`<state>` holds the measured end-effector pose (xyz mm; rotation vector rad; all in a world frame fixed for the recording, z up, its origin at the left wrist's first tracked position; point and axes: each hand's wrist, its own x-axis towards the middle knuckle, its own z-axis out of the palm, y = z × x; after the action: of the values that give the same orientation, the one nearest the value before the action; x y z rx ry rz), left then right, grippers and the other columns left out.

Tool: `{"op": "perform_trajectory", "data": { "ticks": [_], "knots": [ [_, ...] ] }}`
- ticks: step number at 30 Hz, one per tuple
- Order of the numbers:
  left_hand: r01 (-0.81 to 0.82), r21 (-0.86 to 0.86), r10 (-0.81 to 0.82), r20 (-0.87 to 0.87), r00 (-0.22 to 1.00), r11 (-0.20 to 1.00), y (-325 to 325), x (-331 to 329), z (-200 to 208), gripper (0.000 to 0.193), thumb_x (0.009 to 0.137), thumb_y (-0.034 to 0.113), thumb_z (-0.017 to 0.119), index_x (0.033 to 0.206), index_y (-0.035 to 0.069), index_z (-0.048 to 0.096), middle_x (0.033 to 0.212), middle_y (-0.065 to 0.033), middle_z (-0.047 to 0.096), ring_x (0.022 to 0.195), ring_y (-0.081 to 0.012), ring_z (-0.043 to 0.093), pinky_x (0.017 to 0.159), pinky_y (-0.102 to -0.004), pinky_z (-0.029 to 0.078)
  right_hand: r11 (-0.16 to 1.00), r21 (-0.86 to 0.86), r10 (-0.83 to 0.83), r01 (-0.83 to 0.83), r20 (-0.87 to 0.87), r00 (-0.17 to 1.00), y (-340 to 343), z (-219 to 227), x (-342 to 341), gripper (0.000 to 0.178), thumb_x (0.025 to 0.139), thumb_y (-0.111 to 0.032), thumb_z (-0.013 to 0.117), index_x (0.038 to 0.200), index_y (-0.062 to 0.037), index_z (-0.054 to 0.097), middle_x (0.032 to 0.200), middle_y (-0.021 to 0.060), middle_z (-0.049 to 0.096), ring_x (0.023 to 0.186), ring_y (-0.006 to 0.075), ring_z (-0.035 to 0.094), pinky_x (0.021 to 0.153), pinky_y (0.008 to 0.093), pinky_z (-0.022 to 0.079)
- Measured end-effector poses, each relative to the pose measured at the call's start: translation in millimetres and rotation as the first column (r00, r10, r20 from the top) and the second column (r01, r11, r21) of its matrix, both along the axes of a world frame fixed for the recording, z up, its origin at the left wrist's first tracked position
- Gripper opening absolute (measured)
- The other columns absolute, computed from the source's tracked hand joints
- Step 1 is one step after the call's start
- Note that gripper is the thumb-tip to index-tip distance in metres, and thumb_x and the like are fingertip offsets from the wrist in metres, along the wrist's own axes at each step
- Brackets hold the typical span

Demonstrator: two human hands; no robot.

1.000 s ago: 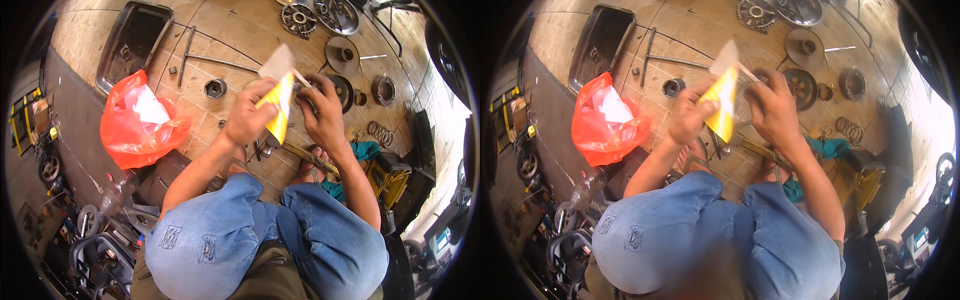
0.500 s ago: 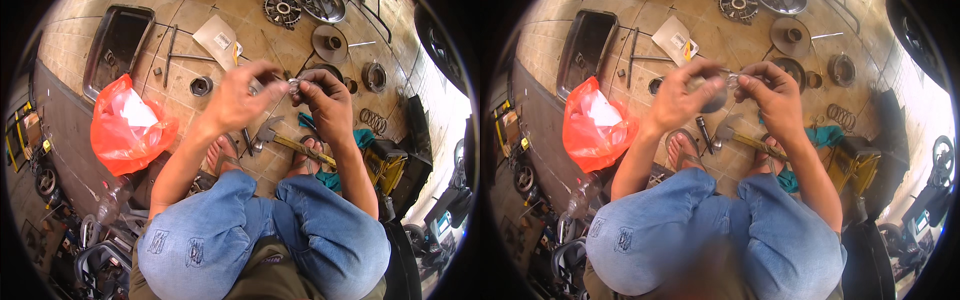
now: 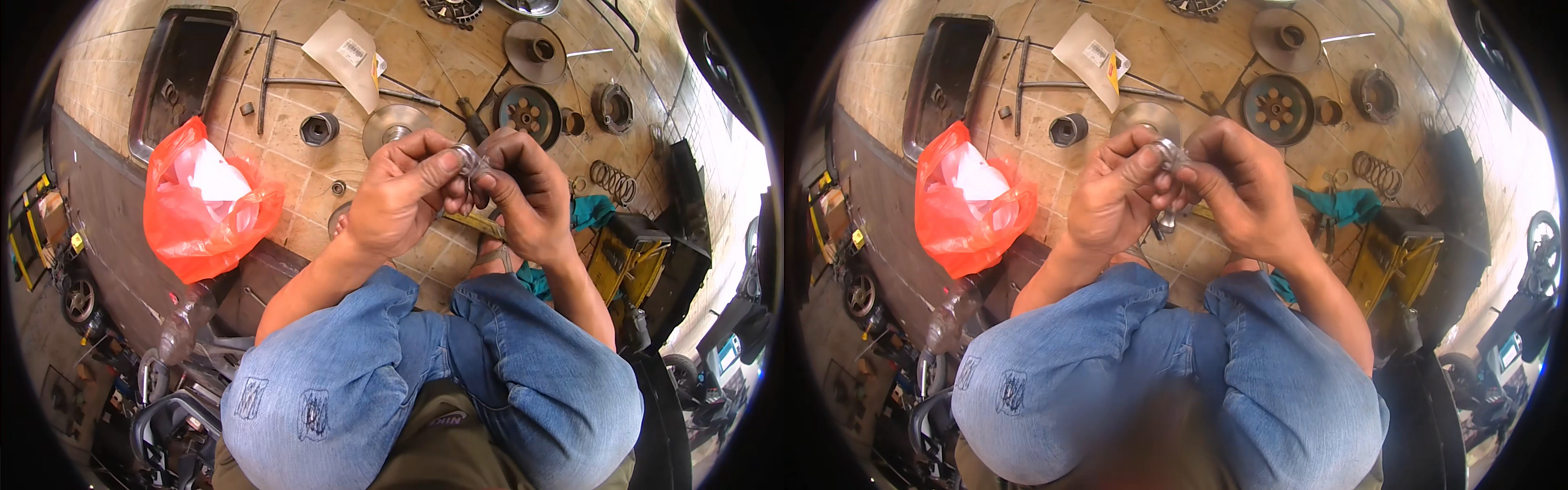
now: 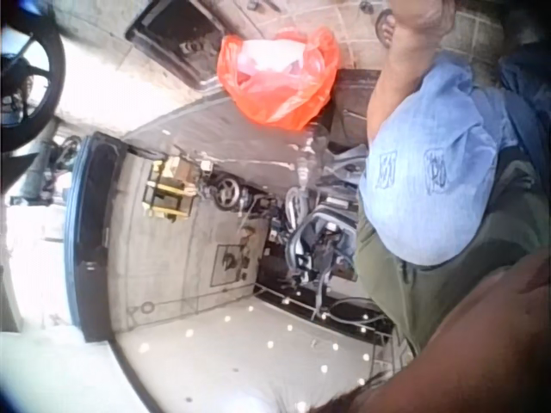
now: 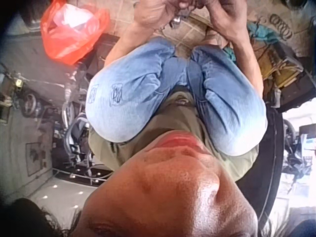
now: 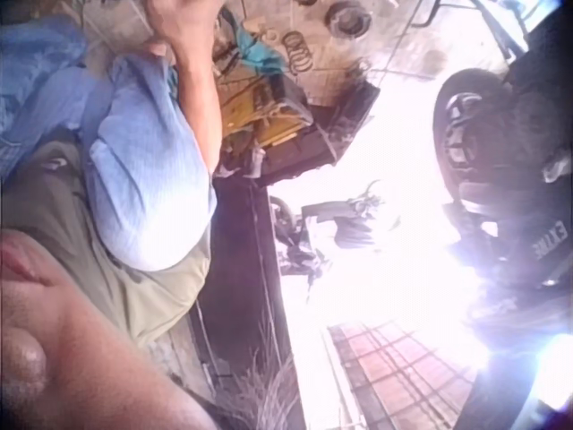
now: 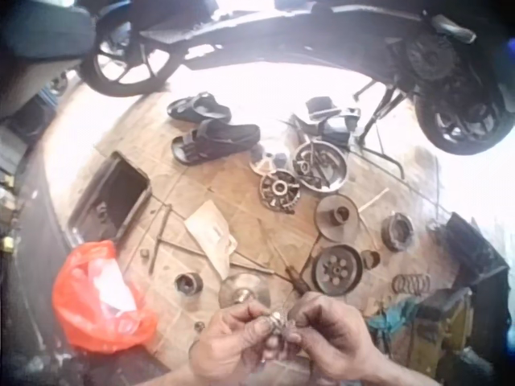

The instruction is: The person sits on the floor and cleans and assembles motorcycle clutch components, including a variator pulley and rollers, using grease and a hammer.

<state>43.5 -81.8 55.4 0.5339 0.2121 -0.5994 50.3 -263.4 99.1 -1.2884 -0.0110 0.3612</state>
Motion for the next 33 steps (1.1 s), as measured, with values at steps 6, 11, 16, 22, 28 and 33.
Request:
{"op": "perform_trajectory", "data": {
  "ticks": [6, 11, 16, 22, 28, 33],
  "knots": [
    [-0.022, -0.120, 0.027, 0.037, 0.999, 0.992, 0.4, -13.2, -15.4, 0.015, 0.104, 0.013, 0.062, 0.108, -0.001, 0.064, 0.085, -0.0074, 0.066, 0.074, -0.0148, 0.063, 0.070, -0.0285, 0.053, 0.998, 0.043, -0.041, 0.051, -0.208, 0.977, 10.0, 5.0, -0.5, 0.006, 0.100, 0.000, 0.059, 0.098, 0.0026, 0.055, 0.081, 0.0068, 0.063, 0.073, 0.0147, 0.068, 0.062, 0.0278, 0.057],
    [0.149, 0.149, -0.169, 0.134, 0.976, 0.978, 13.4, -14.5, -13.9, 0.017, 0.103, 0.011, 0.063, 0.113, -0.004, 0.065, 0.085, -0.0066, 0.067, 0.078, -0.0130, 0.065, 0.075, -0.0314, 0.057, 0.922, -0.386, -0.020, 0.036, 0.045, 0.999, 8.1, -5.6, -7.1, 0.013, 0.096, -0.005, 0.065, 0.092, 0.0023, 0.055, 0.079, 0.0108, 0.063, 0.066, 0.0169, 0.062, 0.058, 0.0315, 0.051],
    [0.126, 0.049, -0.124, -0.039, 0.991, 0.991, 0.9, -11.7, -15.5, 0.022, 0.102, 0.010, 0.065, 0.119, -0.003, 0.061, 0.092, -0.0067, 0.067, 0.079, -0.0136, 0.066, 0.078, -0.0323, 0.059, 0.867, -0.486, -0.072, 0.108, 0.093, 0.993, 5.3, -14.5, -2.9, 0.014, 0.091, -0.004, 0.070, 0.089, 0.0015, 0.057, 0.078, 0.0121, 0.060, 0.067, 0.0196, 0.061, 0.060, 0.0340, 0.049],
    [0.156, 0.228, -0.186, 0.117, 0.976, 0.961, 1.8, -8.3, -22.6, 0.024, 0.097, 0.008, 0.071, 0.116, -0.002, 0.061, 0.096, -0.0059, 0.068, 0.081, -0.0124, 0.066, 0.075, -0.0285, 0.057, 0.910, -0.398, -0.017, 0.114, 0.239, 0.971, 0.0, -19.9, -3.5, 0.011, 0.090, 0.001, 0.070, 0.089, 0.0006, 0.058, 0.083, 0.0103, 0.063, 0.068, 0.0169, 0.063, 0.061, 0.0308, 0.050],
    [0.141, 0.157, -0.152, 0.055, 0.987, 0.977, 7.4, -9.9, -9.3, 0.025, 0.102, 0.006, 0.062, 0.126, -0.004, 0.061, 0.100, -0.0114, 0.070, 0.081, -0.0135, 0.066, 0.074, -0.0291, 0.057, 0.911, -0.350, -0.153, 0.217, 0.202, 0.967, 1.7, -14.2, -6.0, 0.010, 0.092, 0.003, 0.066, 0.092, -0.0005, 0.057, 0.087, 0.0079, 0.067, 0.070, 0.0109, 0.063, 0.064, 0.0274, 0.050],
    [0.183, 0.151, -0.195, 0.071, 0.978, 0.971, 9.6, -9.4, -10.8, 0.033, 0.105, 0.005, 0.056, 0.136, -0.004, 0.056, 0.107, -0.0191, 0.071, 0.082, -0.0183, 0.070, 0.076, -0.0316, 0.059, 0.885, -0.398, -0.182, 0.243, 0.184, 0.966, -6.9, -18.3, -7.8, 0.010, 0.095, 0.002, 0.065, 0.092, -0.0008, 0.056, 0.089, 0.0064, 0.067, 0.071, 0.0094, 0.062, 0.065, 0.0256, 0.050]
  ]
}}
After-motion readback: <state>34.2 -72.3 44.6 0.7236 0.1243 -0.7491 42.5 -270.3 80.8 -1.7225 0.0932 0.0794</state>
